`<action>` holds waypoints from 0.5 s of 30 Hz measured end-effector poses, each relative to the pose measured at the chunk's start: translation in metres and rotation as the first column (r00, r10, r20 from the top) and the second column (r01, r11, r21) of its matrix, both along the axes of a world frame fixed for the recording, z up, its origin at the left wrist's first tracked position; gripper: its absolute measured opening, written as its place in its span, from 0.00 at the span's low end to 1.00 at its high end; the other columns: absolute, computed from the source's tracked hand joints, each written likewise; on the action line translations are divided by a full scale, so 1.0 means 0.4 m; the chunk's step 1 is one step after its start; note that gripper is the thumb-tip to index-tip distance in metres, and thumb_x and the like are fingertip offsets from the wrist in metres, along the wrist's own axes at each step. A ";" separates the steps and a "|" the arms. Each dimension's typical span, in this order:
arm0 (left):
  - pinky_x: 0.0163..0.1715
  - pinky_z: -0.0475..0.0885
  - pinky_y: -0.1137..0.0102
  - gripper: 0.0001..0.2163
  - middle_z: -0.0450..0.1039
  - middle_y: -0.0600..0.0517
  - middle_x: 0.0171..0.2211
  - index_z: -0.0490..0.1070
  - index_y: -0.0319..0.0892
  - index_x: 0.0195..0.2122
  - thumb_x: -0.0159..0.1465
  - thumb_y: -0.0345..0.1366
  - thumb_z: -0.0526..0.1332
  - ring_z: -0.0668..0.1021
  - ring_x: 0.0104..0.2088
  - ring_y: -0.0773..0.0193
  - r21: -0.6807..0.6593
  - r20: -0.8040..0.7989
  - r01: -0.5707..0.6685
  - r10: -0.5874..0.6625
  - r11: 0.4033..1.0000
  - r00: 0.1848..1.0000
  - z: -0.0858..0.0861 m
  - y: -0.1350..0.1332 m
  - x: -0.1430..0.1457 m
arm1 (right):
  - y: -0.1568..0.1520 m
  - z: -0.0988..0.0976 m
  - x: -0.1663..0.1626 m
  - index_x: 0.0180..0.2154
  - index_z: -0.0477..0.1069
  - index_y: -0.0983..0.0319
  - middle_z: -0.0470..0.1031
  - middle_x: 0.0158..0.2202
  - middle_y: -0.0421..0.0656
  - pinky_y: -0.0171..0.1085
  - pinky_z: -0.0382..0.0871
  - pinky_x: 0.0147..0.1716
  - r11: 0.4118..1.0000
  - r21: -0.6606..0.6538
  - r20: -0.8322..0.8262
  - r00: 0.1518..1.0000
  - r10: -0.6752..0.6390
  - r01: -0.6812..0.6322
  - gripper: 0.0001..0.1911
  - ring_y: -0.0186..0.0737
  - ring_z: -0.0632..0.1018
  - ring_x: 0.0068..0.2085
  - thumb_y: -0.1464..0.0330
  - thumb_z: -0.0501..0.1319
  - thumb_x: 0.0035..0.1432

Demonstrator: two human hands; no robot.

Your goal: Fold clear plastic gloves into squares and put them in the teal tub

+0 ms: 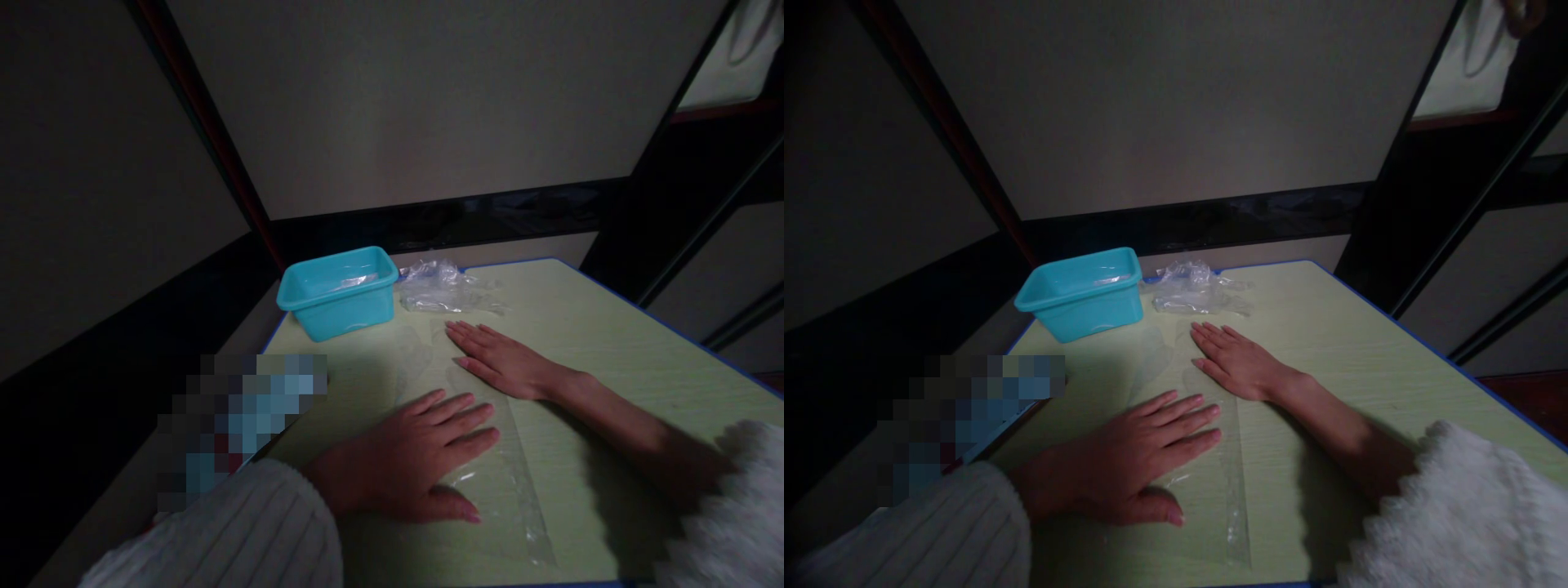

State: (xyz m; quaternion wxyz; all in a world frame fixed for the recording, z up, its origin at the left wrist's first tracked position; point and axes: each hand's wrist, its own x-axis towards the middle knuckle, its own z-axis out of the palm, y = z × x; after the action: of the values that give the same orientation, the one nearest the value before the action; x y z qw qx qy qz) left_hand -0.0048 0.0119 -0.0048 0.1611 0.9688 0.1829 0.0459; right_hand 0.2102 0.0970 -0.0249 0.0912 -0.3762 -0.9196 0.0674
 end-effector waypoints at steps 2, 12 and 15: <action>0.61 0.42 0.55 0.31 0.41 0.44 0.65 0.47 0.38 0.63 0.64 0.50 0.50 0.47 0.64 0.52 0.002 -0.011 0.001 -0.001 1.000 1.000 0.001 -0.001 0.000 | 0.001 0.002 0.000 0.62 0.48 0.69 0.49 0.63 0.54 0.52 0.48 0.60 1.000 -0.001 0.011 1.000 -0.018 0.018 0.30 0.46 0.51 0.63 0.58 0.39 0.65; 0.61 0.44 0.54 0.31 0.43 0.43 0.64 0.48 0.38 0.63 0.64 0.51 0.50 0.48 0.64 0.51 -0.003 0.007 -0.010 0.010 1.000 1.000 0.005 -0.006 0.000 | -0.002 0.012 0.004 0.61 0.50 0.68 0.52 0.63 0.54 0.56 0.49 0.58 0.999 0.030 -0.009 0.999 -0.039 0.039 0.29 0.48 0.54 0.63 0.58 0.38 0.65; 0.61 0.44 0.55 0.31 0.43 0.42 0.64 0.48 0.37 0.63 0.64 0.52 0.50 0.48 0.64 0.51 -0.007 0.002 -0.033 0.033 0.999 0.999 0.009 -0.015 0.002 | -0.003 0.016 0.004 0.61 0.51 0.67 0.52 0.63 0.53 0.57 0.49 0.58 0.999 0.022 -0.011 0.999 -0.035 0.035 0.29 0.48 0.54 0.63 0.59 0.38 0.65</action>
State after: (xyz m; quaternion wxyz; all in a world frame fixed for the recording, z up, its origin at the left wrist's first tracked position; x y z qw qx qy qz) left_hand -0.0040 0.0060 -0.0013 0.1639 0.9650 0.1986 0.0490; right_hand 0.2119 0.0958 -0.0187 0.1013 -0.3909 -0.9130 0.0573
